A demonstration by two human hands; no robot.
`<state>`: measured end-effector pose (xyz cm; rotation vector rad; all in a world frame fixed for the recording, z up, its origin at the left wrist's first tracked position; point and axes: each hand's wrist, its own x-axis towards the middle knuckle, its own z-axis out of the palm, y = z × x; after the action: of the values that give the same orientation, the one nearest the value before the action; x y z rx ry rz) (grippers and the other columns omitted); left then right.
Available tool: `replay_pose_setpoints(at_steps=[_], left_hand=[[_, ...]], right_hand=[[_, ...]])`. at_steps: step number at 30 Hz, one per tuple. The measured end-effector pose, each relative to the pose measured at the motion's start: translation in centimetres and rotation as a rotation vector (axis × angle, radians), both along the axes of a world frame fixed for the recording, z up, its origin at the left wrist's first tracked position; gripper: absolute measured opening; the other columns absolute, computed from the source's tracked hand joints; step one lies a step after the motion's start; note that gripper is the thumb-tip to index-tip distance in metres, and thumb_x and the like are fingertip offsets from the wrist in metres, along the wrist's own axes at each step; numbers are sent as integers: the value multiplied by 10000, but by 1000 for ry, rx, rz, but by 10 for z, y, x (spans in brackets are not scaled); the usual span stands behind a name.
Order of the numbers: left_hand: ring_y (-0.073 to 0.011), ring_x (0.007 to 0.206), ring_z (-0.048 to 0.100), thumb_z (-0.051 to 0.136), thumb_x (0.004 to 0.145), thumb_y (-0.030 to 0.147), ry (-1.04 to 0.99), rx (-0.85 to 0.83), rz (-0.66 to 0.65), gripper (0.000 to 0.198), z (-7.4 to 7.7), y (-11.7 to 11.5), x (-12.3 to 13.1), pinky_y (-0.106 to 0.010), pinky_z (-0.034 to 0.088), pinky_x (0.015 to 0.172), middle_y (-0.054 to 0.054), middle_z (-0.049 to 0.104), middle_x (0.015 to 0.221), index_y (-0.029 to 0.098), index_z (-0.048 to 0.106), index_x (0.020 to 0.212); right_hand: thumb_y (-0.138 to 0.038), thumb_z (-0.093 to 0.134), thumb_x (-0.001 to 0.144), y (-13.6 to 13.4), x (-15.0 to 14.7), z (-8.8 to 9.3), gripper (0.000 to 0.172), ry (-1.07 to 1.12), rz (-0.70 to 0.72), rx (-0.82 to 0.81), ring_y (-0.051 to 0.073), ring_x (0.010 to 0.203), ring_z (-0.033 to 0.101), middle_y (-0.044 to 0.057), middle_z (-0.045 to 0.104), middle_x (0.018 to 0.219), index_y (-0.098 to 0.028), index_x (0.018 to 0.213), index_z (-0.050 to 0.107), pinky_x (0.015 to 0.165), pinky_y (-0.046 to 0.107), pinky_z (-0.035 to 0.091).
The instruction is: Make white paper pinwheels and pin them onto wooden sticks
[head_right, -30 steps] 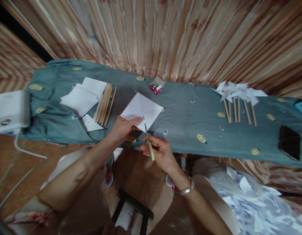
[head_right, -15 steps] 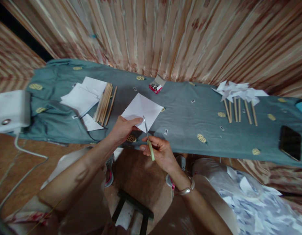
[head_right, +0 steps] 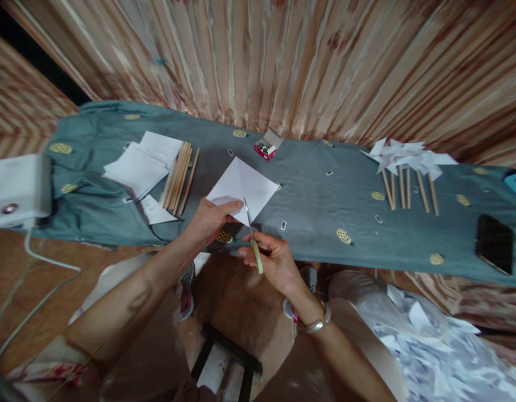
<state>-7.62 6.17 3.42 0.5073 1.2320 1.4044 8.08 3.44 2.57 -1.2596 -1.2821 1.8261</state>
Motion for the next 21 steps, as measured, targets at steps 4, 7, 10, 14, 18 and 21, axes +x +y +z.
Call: replay_pose_setpoints(at_steps=[4,7,10,14,18,21], left_hand=[[-182,648,634,826,485,308,-25,18,-10,357,-2,1,0,-301,549,582,-39,697,724,122,687,756],[-187,668,647,845,488,340,-45,21,10,385,-5,3,0,-296,546,610,-55,715,739,126,695,771],[-184,669,653,840,513,338,-60,36,31,356,-7,4,-1,-285,537,615,-53,723,740,129,700,766],[-209,777,679,843,522,311,-66,83,65,319,-4,7,-8,-304,550,702,-64,736,777,128,699,741],[-235,893,681,855,501,326,-55,121,128,356,0,11,-18,-343,547,799,-86,745,863,132,696,753],[-233,893,677,861,489,333,-42,143,132,382,2,12,-21,-351,537,812,-87,742,888,135,700,773]], right_hand=[[-487,846,563,0,-1,-2,405,19,9,-6,90,468,556,-55,601,524,-197,800,690,473,217,476],[-483,847,573,0,-1,-4,409,32,30,2,91,478,551,-56,598,526,-199,820,688,484,220,473],[-481,841,597,-1,0,-6,413,39,63,14,90,504,549,-49,612,564,-198,851,682,510,224,471],[-490,822,640,-3,5,-8,428,31,154,15,85,547,548,-30,641,624,-185,902,676,548,222,456],[-490,792,692,2,16,-3,392,-6,243,21,88,569,538,-20,643,649,-180,901,673,543,218,427],[-501,791,688,12,29,3,397,-24,260,32,99,581,552,-9,648,655,-177,888,679,545,222,430]])
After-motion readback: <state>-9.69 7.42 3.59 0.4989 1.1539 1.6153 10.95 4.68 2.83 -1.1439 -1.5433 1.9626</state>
